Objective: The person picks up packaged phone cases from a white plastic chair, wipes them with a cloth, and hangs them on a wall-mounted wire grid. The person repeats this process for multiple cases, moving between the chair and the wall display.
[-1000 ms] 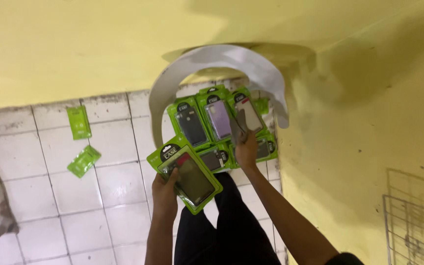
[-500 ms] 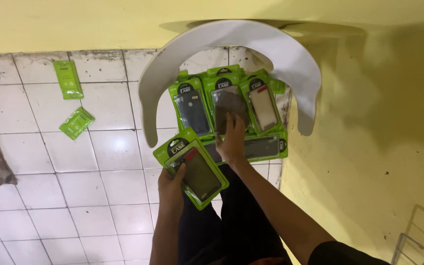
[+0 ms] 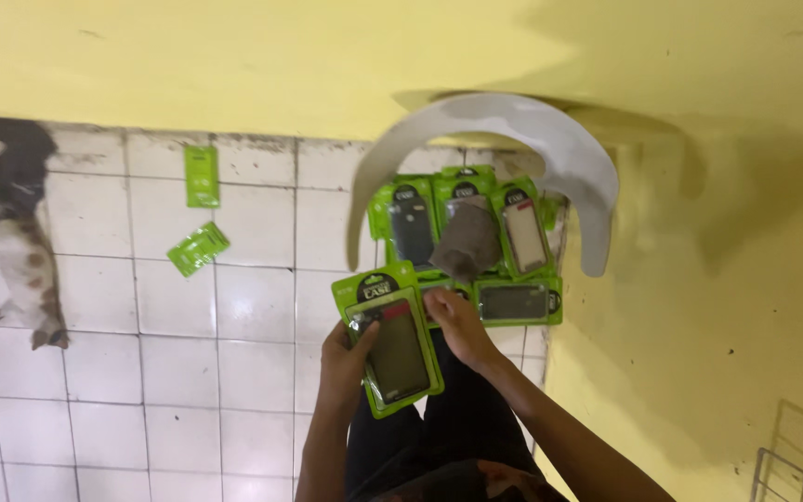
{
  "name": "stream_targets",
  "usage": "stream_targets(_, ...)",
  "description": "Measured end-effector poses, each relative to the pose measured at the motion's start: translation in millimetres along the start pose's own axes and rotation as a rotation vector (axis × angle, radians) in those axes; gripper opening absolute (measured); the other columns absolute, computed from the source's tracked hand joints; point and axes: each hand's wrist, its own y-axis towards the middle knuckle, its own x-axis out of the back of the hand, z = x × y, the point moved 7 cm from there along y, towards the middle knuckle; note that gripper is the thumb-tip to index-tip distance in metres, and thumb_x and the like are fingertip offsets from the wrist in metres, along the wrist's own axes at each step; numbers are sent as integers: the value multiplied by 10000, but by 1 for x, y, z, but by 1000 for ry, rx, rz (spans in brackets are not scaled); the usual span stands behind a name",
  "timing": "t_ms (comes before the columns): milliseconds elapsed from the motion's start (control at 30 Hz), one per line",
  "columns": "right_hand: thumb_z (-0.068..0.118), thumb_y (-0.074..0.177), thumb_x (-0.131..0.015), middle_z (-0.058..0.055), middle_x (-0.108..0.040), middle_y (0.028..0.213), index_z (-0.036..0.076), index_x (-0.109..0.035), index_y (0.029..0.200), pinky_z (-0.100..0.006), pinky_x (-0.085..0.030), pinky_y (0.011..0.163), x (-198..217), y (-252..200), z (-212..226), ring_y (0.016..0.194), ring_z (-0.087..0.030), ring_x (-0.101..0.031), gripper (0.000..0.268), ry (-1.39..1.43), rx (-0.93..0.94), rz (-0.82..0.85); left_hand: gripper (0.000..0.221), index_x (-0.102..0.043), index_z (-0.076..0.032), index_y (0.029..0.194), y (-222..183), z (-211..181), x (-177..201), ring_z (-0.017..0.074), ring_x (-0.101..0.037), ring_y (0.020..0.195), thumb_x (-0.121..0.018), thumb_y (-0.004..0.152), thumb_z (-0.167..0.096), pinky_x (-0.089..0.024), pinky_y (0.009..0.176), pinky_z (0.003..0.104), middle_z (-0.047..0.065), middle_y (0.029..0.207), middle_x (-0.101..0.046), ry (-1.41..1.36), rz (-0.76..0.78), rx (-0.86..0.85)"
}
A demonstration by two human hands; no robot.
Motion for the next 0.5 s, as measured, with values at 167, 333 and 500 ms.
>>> stream_targets(167, 465, 996, -532, -22, -677, 866, 51, -662, 1112, -318, -486, 708, -71, -26, 101, 786, -143, -611, 449, 62, 115, 222, 310, -668, 36, 1207, -34, -31, 68, 175, -709, 935, -659, 953, -143, -583, 804, 324, 116, 1060, -762, -143, 78, -157)
stream_targets(333, 459, 1066, -489, -13, -537, 676, 40, -671, 926, -295, -445, 586, -175, -52, 150, 590, -116, -488, 478, -352, 236, 297, 308, -678, 18, 1196, -72, -60, 184, 173, -700, 886, -637, 965, -182, -584, 773, 321, 116, 1030, -760, -160, 34, -351)
stream_targets(500, 407, 1055, -551, -29, -488, 692, -9, -713, 975, -343, -365, 575, -300, -93, 191, 616, -146, -404, 454, -174, 160, 284, 390, -696, 39, 1079, -137, -69, 336, 129, -561, 723, -533, 1062, -315, -509, 675, 324, 100, 805, -691, 188, -190, -474)
